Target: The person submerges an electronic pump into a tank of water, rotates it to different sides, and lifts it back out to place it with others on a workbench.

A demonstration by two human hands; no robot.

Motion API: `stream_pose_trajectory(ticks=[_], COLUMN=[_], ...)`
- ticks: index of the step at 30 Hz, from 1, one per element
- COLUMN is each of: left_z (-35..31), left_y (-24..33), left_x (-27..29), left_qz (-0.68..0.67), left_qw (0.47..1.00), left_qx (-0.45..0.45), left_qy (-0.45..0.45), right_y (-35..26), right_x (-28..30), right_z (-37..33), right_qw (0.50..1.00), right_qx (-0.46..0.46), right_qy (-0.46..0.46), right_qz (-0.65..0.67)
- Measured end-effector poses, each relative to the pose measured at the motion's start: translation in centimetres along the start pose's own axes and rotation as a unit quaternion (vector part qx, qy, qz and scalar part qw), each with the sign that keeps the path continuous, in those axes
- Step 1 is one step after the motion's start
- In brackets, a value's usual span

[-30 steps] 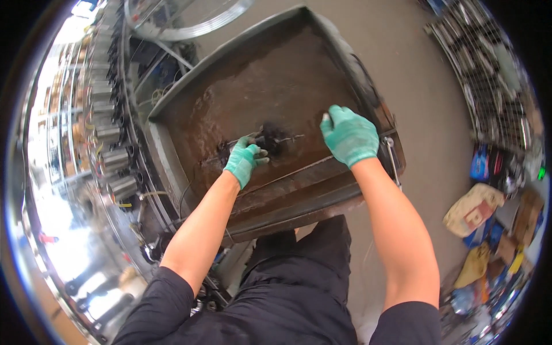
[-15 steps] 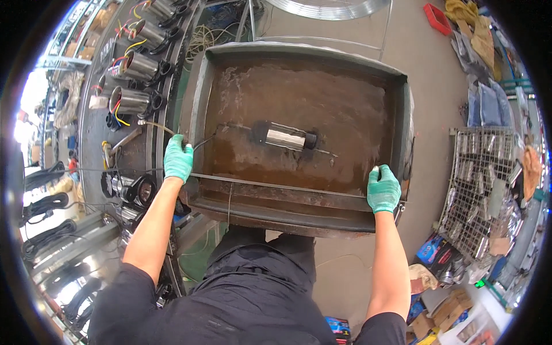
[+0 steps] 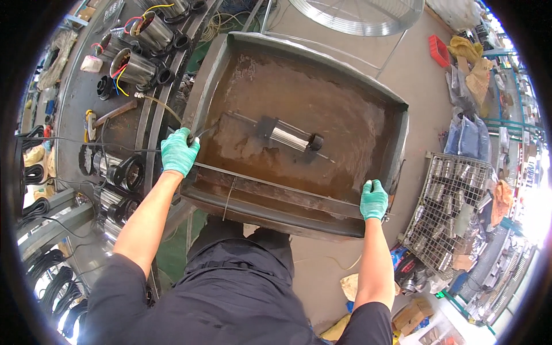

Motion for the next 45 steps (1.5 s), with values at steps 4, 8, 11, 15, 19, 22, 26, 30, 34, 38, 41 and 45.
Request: stream_pose_trajectory(ticks=[4, 8, 11, 15, 19, 22, 26, 30, 34, 38, 41, 45], left_z=[0.0, 0.1, 0.3, 0.0, -0.1, -0.1, -0.1, -0.1, 0.0, 0.0, 0.0, -0.1], left_y=[0.0, -0.2, 0.2, -0.1, -0.2, -0.1, -0.5, -0.3, -0.5, -0.4, -0.1, -0.2], left_x=[0.0, -0.1, -0.1, 0.4, -0.5, -0.7, -0.8, -0.8, -1.0, -1.1, -0.7, -0.9], left_qz=[-0.024, -0.053, -0.064, -0.081, -0.069, -0.067, -0.067, -0.06, -0.053, -0.041, -0.034, -0.038], left_qw=[1.0, 0.999, 0.997, 0.996, 0.995, 0.994, 0.992, 0.989, 0.986, 0.983, 0.98, 0.98], left_qx=[-0.002, 0.003, 0.008, 0.0, -0.003, 0.01, 0.027, 0.034, 0.032, 0.019, 0.021, 0.023], left_qy=[-0.004, -0.012, -0.039, -0.038, -0.071, -0.084, -0.102, -0.129, -0.153, -0.177, -0.196, -0.196], right_y=[-0.2, -0.2, -1.0, -9.6, -15.4, -17.7, -19.2, -18.7, -18.9, -18.9, -19.0, -19.0], right_x=[0.0, -0.5, -0.9, -1.7, -5.7, -8.5, -9.6, -9.9, -9.9, -9.9, -9.8, -9.9], right_z=[-0.1, -0.1, 0.1, 0.3, 0.7, 0.8, 0.4, 0.5, 0.8, 0.9, 0.8, 0.9], right_qw=[1.0, 0.999, 0.993, 0.981, 0.98, 0.975, 0.972, 0.972, 0.97, 0.97, 0.969, 0.967], right_qx=[0.017, 0.017, 0.112, 0.173, 0.098, 0.082, 0.084, 0.08, 0.069, 0.062, 0.062, 0.069], right_qy=[0.006, -0.026, -0.029, -0.078, -0.174, -0.202, -0.207, -0.21, -0.222, -0.225, -0.23, -0.231], right_qz=[-0.006, -0.016, -0.016, 0.03, 0.012, -0.037, -0.077, -0.064, -0.066, -0.07, -0.073, -0.084])
Point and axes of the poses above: each hand's wrist, its own z-axis towards the middle knuckle, its own x-axis out of the back of the hand, y = z × x, the point moved 6 cm from there along z, towards the middle knuckle, and after that the axes turned 12 degrees about y, right-handed, at the moved point
